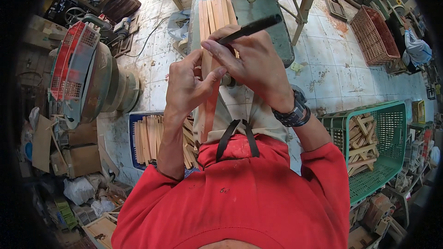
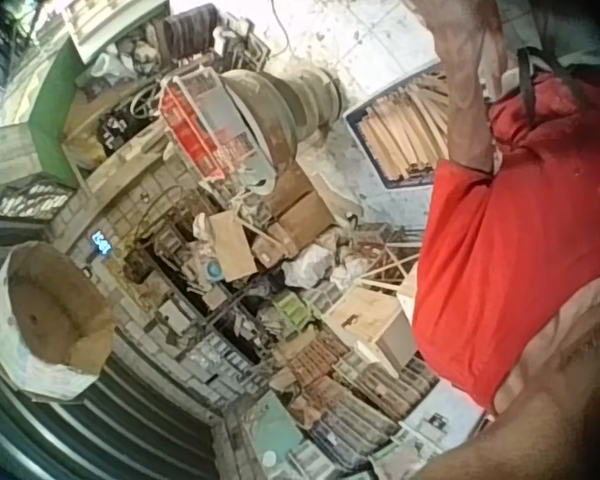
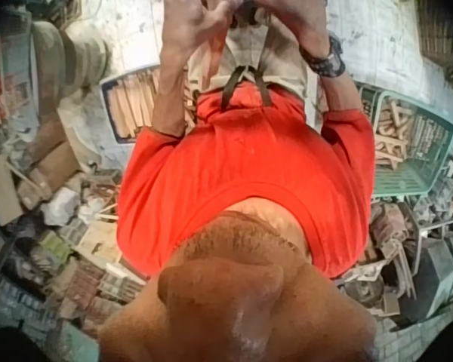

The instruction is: The person holds a small wooden piece in their left hand and uses a utility knife in their right hand to shave the edges and corners. They repeatedly rotate the piece to access different sides, removing thin shavings of wood to smooth the surface. The finished pieces are placed into a green plastic crate.

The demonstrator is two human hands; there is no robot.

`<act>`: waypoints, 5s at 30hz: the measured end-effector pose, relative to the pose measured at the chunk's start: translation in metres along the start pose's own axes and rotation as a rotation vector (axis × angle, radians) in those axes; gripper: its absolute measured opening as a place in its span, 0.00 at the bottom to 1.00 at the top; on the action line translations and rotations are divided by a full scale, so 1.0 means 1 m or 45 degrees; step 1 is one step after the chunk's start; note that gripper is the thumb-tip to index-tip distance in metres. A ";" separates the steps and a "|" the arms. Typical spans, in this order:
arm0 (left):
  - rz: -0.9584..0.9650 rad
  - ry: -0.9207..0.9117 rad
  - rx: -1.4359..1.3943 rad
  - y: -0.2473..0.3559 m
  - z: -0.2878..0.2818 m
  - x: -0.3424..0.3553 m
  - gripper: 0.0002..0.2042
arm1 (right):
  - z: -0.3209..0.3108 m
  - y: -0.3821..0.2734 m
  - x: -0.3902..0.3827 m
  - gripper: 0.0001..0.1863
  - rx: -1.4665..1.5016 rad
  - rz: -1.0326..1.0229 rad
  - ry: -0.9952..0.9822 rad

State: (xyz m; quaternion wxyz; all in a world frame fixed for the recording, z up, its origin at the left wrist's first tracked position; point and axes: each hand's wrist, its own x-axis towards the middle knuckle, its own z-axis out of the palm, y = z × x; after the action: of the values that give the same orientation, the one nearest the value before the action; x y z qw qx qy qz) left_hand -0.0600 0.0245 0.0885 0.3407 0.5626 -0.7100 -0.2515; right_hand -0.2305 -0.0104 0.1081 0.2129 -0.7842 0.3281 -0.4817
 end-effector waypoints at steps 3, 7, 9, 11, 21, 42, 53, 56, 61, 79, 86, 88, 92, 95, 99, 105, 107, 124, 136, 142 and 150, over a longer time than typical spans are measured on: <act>0.001 -0.001 -0.001 0.000 0.000 0.001 0.16 | -0.001 0.001 0.003 0.11 0.000 0.002 -0.049; 0.024 0.009 0.030 0.001 -0.001 0.001 0.15 | -0.003 0.003 0.005 0.09 0.014 -0.008 -0.126; 0.030 0.012 0.056 0.002 -0.002 0.001 0.15 | -0.006 0.001 0.006 0.09 -0.011 0.002 -0.186; 0.045 0.020 0.066 0.001 -0.002 0.001 0.14 | -0.007 0.000 0.008 0.08 -0.061 -0.021 -0.224; 0.039 0.032 0.122 0.003 0.000 0.000 0.14 | -0.003 0.008 0.012 0.16 -0.143 -0.078 -0.109; -0.432 -0.108 -1.114 -0.062 0.044 0.014 0.18 | 0.093 0.000 -0.144 0.27 0.170 0.775 0.146; -0.440 -0.345 -1.706 -0.098 0.061 0.001 0.18 | 0.084 0.004 -0.176 0.22 1.000 1.218 0.292; -0.458 -0.329 -1.588 -0.093 0.063 0.008 0.17 | 0.085 0.006 -0.172 0.23 1.046 1.268 0.368; -0.403 -0.401 -1.361 -0.086 0.066 0.027 0.20 | 0.076 0.008 -0.163 0.23 1.104 1.288 0.461; -0.563 0.116 0.051 -0.201 0.067 0.185 0.20 | -0.339 0.091 -0.518 0.13 -0.444 1.507 1.484; -0.648 0.165 -0.311 -0.247 0.037 0.183 0.09 | -0.328 0.117 -0.480 0.19 -1.348 1.418 1.289; -0.658 0.178 -0.590 -0.255 0.028 0.174 0.09 | -0.257 0.096 -0.369 0.24 -1.007 1.032 1.382; -0.483 -0.022 -1.008 -0.191 0.013 0.136 0.13 | -0.167 0.062 -0.278 0.32 -0.706 0.710 1.108; -0.366 0.040 -1.510 -0.126 0.019 0.085 0.14 | -0.086 0.065 -0.217 0.32 -0.237 0.766 0.973; -0.378 0.062 -1.413 -0.094 0.031 0.029 0.18 | 0.004 0.070 -0.153 0.22 0.356 0.795 0.738; -0.223 0.280 -1.404 -0.055 0.050 0.002 0.27 | 0.064 0.006 -0.115 0.27 0.138 0.720 0.112; -0.232 0.307 -1.291 -0.055 0.039 0.009 0.32 | 0.070 0.005 -0.134 0.27 0.186 0.778 0.103; 0.086 -0.100 -1.585 -0.070 0.035 0.014 0.35 | 0.064 -0.016 -0.141 0.26 0.333 0.787 0.072; 0.045 -0.293 -1.800 -0.084 0.032 0.004 0.34 | 0.085 -0.016 -0.153 0.26 0.142 0.469 0.209; 0.113 -0.221 -1.667 -0.090 0.031 0.002 0.33 | 0.086 -0.017 -0.151 0.33 0.291 0.493 0.146; 0.288 -0.212 -1.866 -0.107 0.038 0.004 0.29 | 0.090 -0.022 -0.147 0.29 0.753 0.728 0.048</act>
State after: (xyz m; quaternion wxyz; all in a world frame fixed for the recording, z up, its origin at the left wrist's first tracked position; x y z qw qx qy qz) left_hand -0.0228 -0.0064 -0.0140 0.5974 0.0938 -0.4374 -0.6655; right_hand -0.1899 0.1117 -0.0084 0.5484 -0.5575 0.3840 -0.4909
